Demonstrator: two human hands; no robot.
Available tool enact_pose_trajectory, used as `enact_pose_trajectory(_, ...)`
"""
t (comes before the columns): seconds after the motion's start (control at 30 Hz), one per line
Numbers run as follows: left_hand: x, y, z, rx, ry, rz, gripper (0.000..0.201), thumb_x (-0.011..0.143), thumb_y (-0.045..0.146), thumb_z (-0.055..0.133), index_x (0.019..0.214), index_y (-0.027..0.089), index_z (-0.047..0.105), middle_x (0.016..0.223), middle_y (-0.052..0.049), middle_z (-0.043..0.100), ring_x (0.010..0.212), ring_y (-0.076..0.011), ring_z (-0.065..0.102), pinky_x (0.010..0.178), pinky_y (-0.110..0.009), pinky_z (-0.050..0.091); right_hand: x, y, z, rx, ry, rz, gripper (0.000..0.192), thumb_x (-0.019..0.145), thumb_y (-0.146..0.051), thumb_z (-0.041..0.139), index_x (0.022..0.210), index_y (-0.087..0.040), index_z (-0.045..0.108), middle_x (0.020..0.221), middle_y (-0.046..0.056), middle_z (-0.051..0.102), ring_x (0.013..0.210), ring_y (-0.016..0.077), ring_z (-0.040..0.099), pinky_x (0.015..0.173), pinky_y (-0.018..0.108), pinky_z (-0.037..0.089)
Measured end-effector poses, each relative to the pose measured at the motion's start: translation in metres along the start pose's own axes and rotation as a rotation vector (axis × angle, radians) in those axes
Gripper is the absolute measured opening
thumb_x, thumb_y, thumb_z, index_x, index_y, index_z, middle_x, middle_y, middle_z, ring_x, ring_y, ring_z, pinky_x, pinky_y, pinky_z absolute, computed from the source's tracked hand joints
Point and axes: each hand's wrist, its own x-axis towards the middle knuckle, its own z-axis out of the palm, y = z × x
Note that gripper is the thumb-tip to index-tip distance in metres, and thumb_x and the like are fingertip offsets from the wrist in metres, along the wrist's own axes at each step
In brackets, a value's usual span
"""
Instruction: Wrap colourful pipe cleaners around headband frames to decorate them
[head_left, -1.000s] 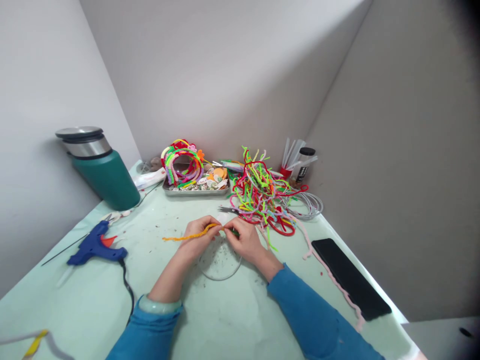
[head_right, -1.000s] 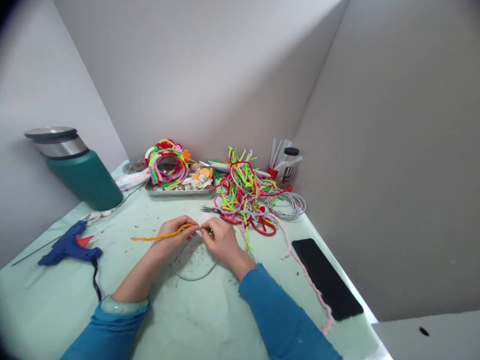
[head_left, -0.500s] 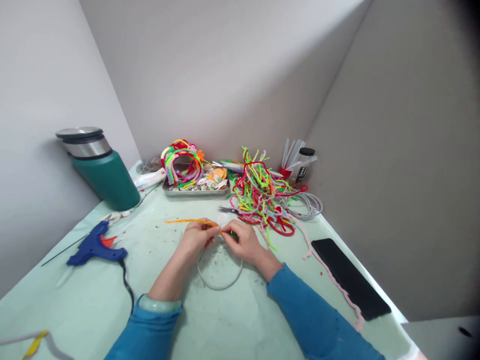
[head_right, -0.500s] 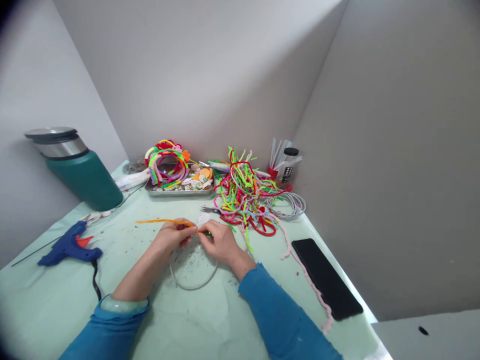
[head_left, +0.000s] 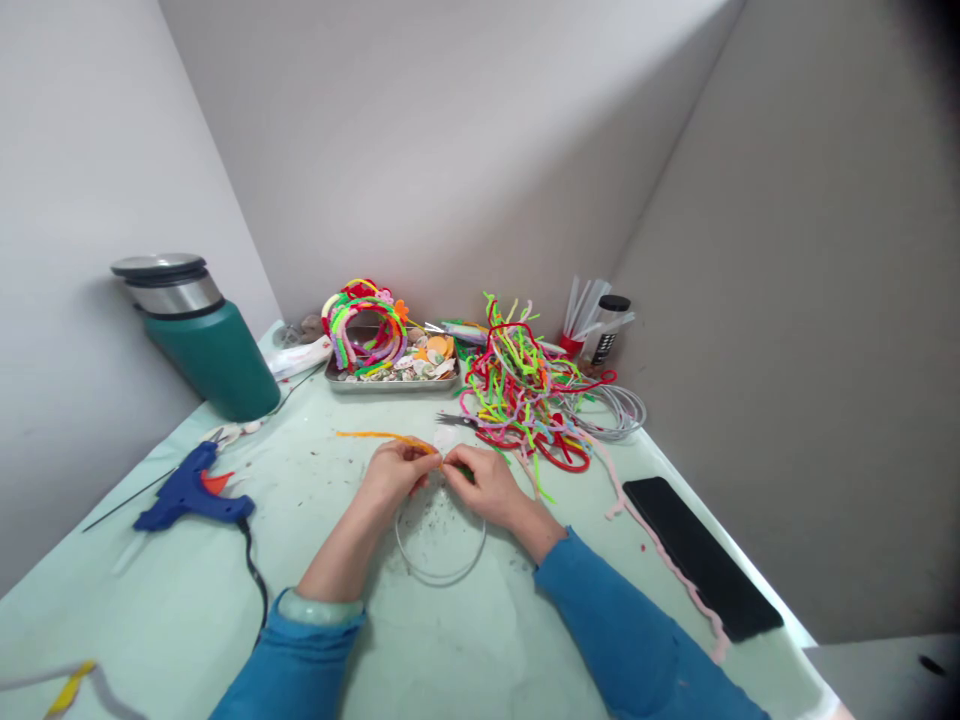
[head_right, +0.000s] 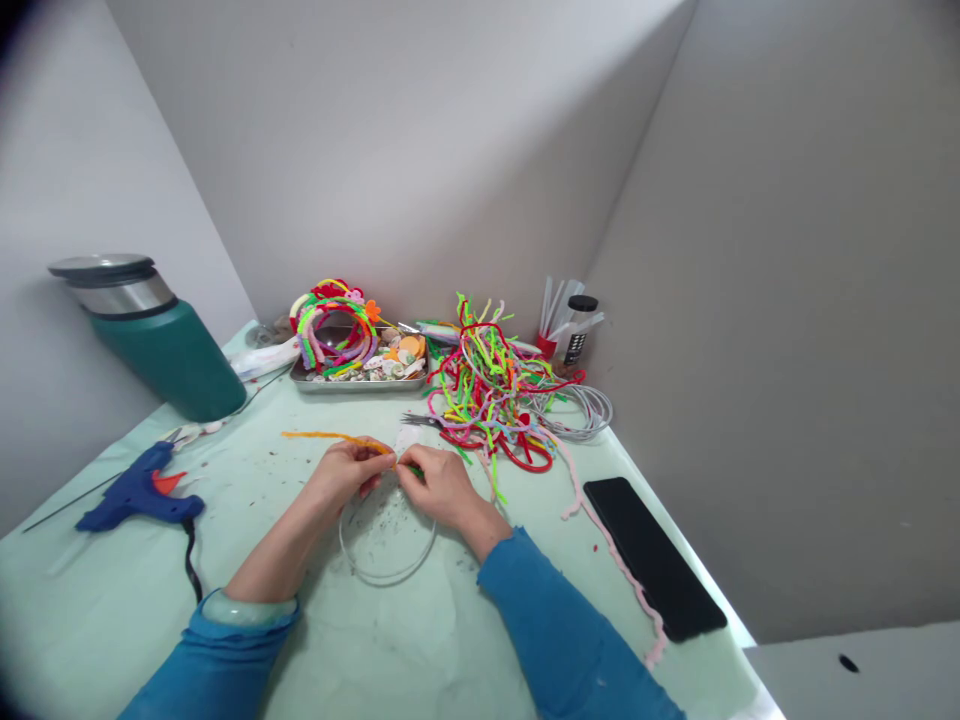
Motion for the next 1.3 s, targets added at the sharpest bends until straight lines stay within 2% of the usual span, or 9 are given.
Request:
enact_pose_trajectory(0.37,0.001,0.000,0.001,0.008,-0.033,0.001,0.021,0.059,0.032,0.066,0.065,0.014,0.059,0.040,0.004,0.048,0.035,-0.0073,0.039,0.035,-0.020,0.025,0.001,0.002,0.001,0.041,0.037,0.003,0.014,0.081,-0.016,0.049,0.071,-0.018,0.058,0.066,-0.001,0.059,0.061,0.0108,0.051,0.057,0.020,0.036)
enact_pose_trajectory(0.53,0.005,-0.008,-0.001,0.102,0.018,0.018,0.030,0.065,0.044,0.062,0.066,0.014,0.059,0.040,0.004,0.049,0.034,-0.0082,0.039,0.035,-0.021,0.026,0.001,0.002,0.002,0.037,0.069,0.009,0.015,0.081,-0.018,0.048,0.067,-0.017,0.056,0.063,0.000,0.056,0.059,0.0111,0.049,0.056,0.021,0.036)
enact_pose_trajectory(0.67,0.005,-0.009,-0.002,0.236,0.058,0.156,0.034,0.071,0.047,0.056,0.065,0.015,0.062,0.042,0.002,0.052,0.036,-0.0091,0.042,0.039,-0.021,0.031,0.004,0.006,0.003,0.069,0.127,0.070,0.017,0.081,-0.020,0.048,0.067,-0.017,0.057,0.061,-0.001,0.054,0.057,0.0108,0.047,0.054,0.021,0.035)
enact_pose_trajectory(0.8,0.003,-0.008,0.001,0.366,0.081,0.415,0.019,0.071,0.033,0.059,0.080,0.019,0.068,0.074,-0.002,0.067,0.053,-0.0112,0.053,0.053,-0.022,0.040,0.006,0.009,0.004,0.108,0.147,0.124,0.016,0.080,-0.021,0.049,0.067,-0.017,0.057,0.059,-0.002,0.053,0.055,0.0103,0.046,0.051,0.021,0.033)
enact_pose_trajectory(0.93,0.003,-0.009,0.001,0.515,0.069,0.595,0.019,0.074,0.022,0.056,0.088,0.021,0.070,0.087,-0.004,0.067,0.075,-0.0146,0.060,0.067,-0.024,0.043,0.006,0.010,0.004,0.136,0.144,0.136,0.016,0.081,-0.022,0.048,0.070,-0.017,0.058,0.061,-0.002,0.054,0.056,0.0102,0.046,0.053,0.020,0.034)
enact_pose_trajectory(1.07,0.004,-0.011,0.001,0.588,0.054,0.627,0.022,0.075,0.015,0.054,0.091,0.021,0.069,0.090,-0.004,0.067,0.082,-0.0149,0.060,0.074,-0.024,0.044,0.006,0.010,0.005,0.139,0.148,0.143,0.017,0.081,-0.024,0.049,0.069,-0.016,0.058,0.061,-0.002,0.053,0.057,0.0102,0.047,0.053,0.020,0.034)
enact_pose_trajectory(1.3,0.006,-0.015,0.001,0.689,0.046,0.603,0.021,0.078,0.014,0.053,0.090,0.019,0.070,0.086,-0.004,0.066,0.078,-0.0144,0.060,0.071,-0.024,0.043,0.005,0.009,0.006,0.129,0.144,0.131,0.016,0.081,-0.022,0.048,0.070,-0.017,0.059,0.062,-0.001,0.055,0.058,0.0106,0.048,0.054,0.020,0.035)
